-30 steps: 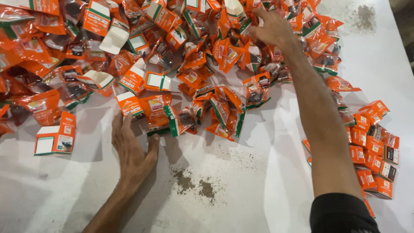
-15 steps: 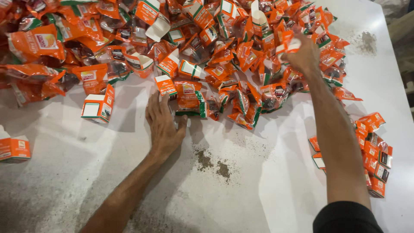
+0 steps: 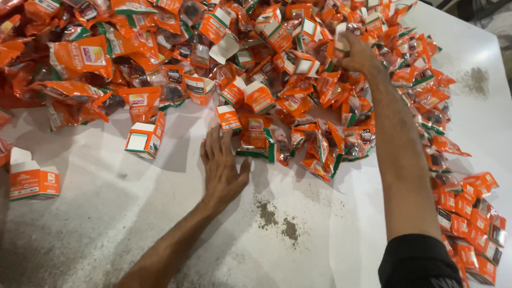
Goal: The person picks small orange product packets from a pile on the table, places a packet into a small cardboard box, and folds the box flaps closed, setting the closed box aside. They repeat this packing cycle one box at a time across the table.
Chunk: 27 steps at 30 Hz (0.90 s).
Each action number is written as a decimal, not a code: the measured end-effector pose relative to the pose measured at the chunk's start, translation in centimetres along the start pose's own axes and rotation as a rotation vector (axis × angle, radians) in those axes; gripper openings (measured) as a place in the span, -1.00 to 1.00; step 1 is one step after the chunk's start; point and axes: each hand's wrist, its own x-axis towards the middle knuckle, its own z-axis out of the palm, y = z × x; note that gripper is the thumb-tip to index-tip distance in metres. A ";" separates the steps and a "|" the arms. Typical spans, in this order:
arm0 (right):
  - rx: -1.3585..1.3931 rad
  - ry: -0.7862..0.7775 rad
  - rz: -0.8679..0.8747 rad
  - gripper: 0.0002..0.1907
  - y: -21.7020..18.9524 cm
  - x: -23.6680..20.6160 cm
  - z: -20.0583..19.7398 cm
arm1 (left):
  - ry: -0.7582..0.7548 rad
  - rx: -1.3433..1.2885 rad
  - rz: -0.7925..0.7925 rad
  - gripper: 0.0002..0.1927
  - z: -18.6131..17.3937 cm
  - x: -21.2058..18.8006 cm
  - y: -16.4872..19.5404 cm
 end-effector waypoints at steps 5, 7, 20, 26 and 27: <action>0.523 0.378 0.225 -0.60 -2.4 6.2 1.8 | -0.022 0.007 -0.002 0.00 0.0 0.6 -0.3; 0.753 0.239 0.218 -0.57 -5.5 8.7 2.6 | -0.023 0.011 -0.012 0.01 0.0 0.6 -0.3; 0.028 -0.027 -0.382 -0.14 -19.9 3.1 4.5 | 0.238 -0.188 -0.061 -0.06 -0.8 -0.1 -1.2; -0.108 -0.554 -0.257 -0.08 -24.4 -6.8 -2.5 | 0.292 -0.359 -0.079 -0.10 -0.9 -0.5 -1.3; -0.035 -0.646 -0.287 0.03 -24.6 -6.6 -3.8 | 0.282 -0.359 -0.081 -0.12 -0.9 -0.5 -1.3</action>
